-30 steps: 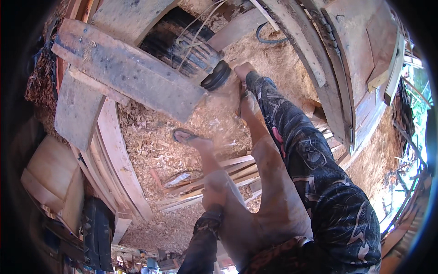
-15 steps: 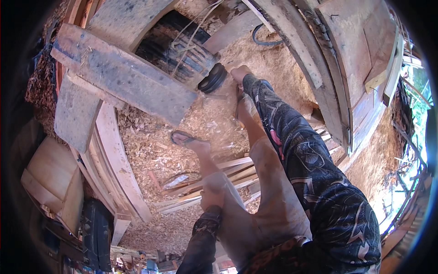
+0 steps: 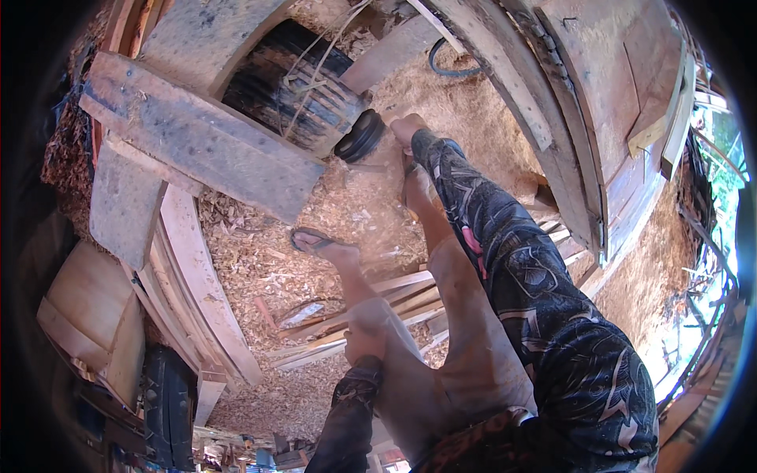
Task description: The person replaces a drive belt on a motor by looping it onto the pulley, using a metal bar to assist with leverage, and then places a wooden board onto a saw table.
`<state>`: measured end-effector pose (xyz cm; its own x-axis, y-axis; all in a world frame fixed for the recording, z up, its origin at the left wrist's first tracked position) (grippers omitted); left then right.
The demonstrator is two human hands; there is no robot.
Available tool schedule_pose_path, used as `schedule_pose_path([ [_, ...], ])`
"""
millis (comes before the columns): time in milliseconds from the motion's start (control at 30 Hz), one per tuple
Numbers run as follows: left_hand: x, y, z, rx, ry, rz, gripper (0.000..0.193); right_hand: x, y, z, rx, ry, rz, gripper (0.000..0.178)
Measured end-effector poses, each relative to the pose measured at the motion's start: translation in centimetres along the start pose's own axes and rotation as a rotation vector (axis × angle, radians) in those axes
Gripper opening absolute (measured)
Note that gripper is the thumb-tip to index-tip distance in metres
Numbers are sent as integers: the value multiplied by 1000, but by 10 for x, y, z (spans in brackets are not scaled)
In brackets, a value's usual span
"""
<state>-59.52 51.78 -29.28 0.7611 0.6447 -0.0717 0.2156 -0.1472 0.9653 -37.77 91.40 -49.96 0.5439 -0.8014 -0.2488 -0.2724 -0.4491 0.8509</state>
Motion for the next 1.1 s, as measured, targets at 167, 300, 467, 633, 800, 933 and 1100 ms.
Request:
schedule_pose_path([
  [167,-12,-3,-2,14,-3,-30,94,-15,25,16,-60,-126,79,24],
  [300,2,-2,3,-6,19,-16,93,-7,15,-2,-24,-93,76,28],
  [467,-2,-2,-4,-9,12,-55,92,-11,21,7,-7,-63,26,29],
  [633,6,-1,-4,-11,-7,-29,92,12,-8,7,10,-2,-25,26],
  [800,7,-2,-5,-27,-23,-28,93,23,-16,10,29,6,-61,25],
  [933,3,-5,-9,-23,-25,-34,93,15,-5,15,3,-10,4,27],
  [1100,14,-4,-9,-29,-37,-8,91,23,-11,1,-3,23,-31,30],
])
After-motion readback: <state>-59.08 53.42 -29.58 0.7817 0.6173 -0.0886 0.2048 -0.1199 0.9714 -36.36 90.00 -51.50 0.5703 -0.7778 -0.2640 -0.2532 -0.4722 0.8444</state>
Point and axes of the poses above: each hand's wrist, its own y-axis away from the middle knuckle, its own z-axis out of the palm, x = y × z, the point moved 5 cm from there along -y, towards the middle knuckle, and after that the axes turned 5 degrees about z, right-handed, at the moved point
